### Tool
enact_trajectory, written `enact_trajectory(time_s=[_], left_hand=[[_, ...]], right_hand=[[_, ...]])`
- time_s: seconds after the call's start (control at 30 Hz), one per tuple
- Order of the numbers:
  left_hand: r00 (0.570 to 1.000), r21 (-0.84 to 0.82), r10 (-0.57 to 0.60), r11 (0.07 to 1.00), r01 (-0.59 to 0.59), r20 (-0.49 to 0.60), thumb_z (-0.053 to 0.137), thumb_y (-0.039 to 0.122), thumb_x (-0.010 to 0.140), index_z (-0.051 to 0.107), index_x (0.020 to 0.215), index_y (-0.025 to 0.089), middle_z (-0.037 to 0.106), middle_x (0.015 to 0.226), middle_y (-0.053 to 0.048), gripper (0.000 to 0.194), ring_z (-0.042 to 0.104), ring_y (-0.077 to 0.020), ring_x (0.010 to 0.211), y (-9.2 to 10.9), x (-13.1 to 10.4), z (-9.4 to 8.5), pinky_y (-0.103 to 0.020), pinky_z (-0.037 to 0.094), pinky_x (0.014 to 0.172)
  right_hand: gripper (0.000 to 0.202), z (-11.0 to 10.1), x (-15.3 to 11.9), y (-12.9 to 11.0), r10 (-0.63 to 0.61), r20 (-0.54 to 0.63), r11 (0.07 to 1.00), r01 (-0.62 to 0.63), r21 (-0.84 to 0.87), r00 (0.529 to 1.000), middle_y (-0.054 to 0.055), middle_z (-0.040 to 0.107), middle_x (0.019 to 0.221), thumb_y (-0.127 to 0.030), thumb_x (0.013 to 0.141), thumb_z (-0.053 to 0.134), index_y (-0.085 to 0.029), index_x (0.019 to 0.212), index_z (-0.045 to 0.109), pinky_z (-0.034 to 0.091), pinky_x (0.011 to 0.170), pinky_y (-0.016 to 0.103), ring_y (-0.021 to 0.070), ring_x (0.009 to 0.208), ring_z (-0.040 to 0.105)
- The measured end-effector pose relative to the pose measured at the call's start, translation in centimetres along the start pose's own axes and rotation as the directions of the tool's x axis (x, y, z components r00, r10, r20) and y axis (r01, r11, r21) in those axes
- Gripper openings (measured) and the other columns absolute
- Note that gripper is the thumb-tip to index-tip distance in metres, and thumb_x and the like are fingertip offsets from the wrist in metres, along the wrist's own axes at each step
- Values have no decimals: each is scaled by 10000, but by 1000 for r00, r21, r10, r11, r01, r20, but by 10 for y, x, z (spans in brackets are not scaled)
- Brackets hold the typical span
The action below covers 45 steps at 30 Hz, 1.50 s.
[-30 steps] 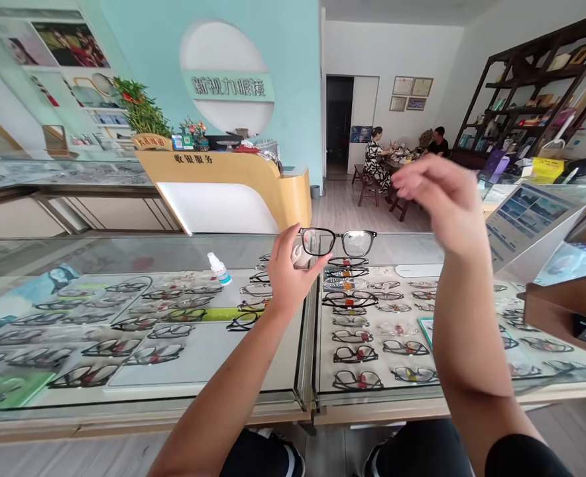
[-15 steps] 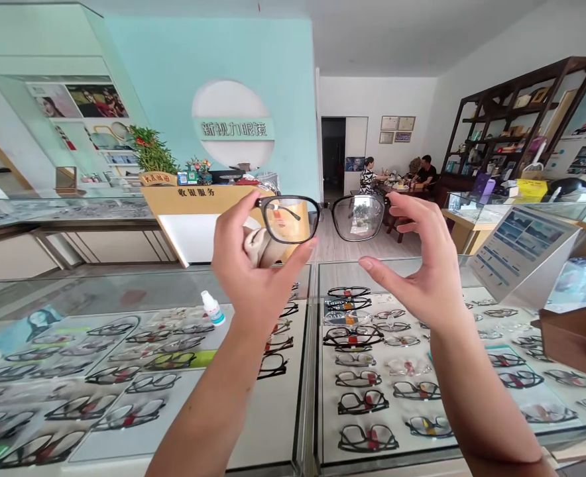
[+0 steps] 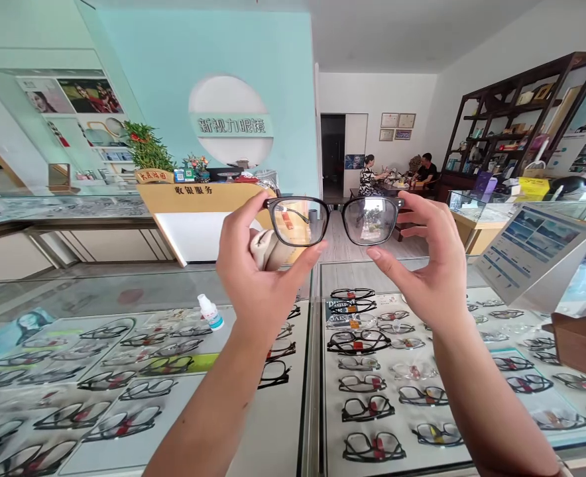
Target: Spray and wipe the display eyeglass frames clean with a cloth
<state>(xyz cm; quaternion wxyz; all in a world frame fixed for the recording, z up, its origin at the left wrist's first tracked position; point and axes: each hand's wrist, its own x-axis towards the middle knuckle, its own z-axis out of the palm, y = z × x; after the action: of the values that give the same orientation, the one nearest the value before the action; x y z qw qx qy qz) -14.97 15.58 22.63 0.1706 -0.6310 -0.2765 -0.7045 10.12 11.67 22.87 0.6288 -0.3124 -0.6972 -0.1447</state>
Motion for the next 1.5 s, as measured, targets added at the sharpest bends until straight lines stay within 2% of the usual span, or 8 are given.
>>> enact_trajectory(time_s=[0.37,0.57,0.7,0.8,0.97,1.2,1.37,1.5], left_hand=[[996,-1,-46,999,46,72,955,592,923,581,1696,310,716,1578,-125,904,691,-371,1506,-6,-8,12,-561,592,1285],[991,-70,-107,991,112,75,978,516,920,655,1656,292,741,1608,-111,834,712,-366,1512,-7,-12,14,-535,604,1298],[990,-34,-123,991,126,73,972,480,934,673,1652,280,750,1622,-105,803,705,-358,1537,-8,-13,14,-495,597,1311],[990,-16,-122,992,124,65,969,461,943,652,1681,285,731,1655,-109,822,691,-364,1557,-8,-15,15,-485,587,1323],[992,-33,-108,993,110,67,962,415,955,643,1702,306,709,1685,-115,820,678,-376,1573,-7,-16,15,-490,569,1341],[992,-23,-105,994,106,64,979,420,934,675,1671,271,733,1654,-121,811,706,-381,1539,-6,-14,14,-517,582,1333],[985,-36,-156,987,159,73,1005,427,900,698,1642,256,771,1599,-122,821,734,-380,1503,-8,-15,17,-518,638,1277],[972,-56,-211,974,218,100,1014,364,891,713,1626,302,785,1579,-98,797,772,-345,1446,-7,-15,17,-521,670,1245]], right_hand=[[661,3,0,12,89,43,996,-89,-4,995,114,713,1490,-592,1065,801,-410,1670,608,696,1016,581,328,1152,742],[669,3,-1,15,74,3,995,-73,-75,997,115,740,1489,-555,1066,804,-406,1692,619,712,957,561,317,1102,761],[729,5,-2,13,69,26,988,-64,-142,997,144,736,1508,-574,1087,753,-353,1756,568,710,995,617,337,1142,768],[766,7,-4,12,73,38,980,-65,-186,997,160,742,1498,-586,1089,741,-319,1779,543,715,998,616,341,1152,771],[779,11,-5,13,73,28,975,-66,-212,997,160,744,1487,-590,1087,743,-316,1785,532,724,983,585,330,1131,780],[749,9,-5,13,63,19,971,-57,-234,998,161,741,1511,-553,1086,756,-312,1766,555,714,1025,609,344,1192,776],[749,6,-5,10,60,22,968,-53,-246,998,157,730,1532,-517,1082,761,-334,1776,544,700,1058,635,371,1284,759],[747,4,-4,7,35,11,970,-32,-240,999,153,721,1533,-453,1079,774,-339,1780,542,697,1070,628,365,1286,763]])
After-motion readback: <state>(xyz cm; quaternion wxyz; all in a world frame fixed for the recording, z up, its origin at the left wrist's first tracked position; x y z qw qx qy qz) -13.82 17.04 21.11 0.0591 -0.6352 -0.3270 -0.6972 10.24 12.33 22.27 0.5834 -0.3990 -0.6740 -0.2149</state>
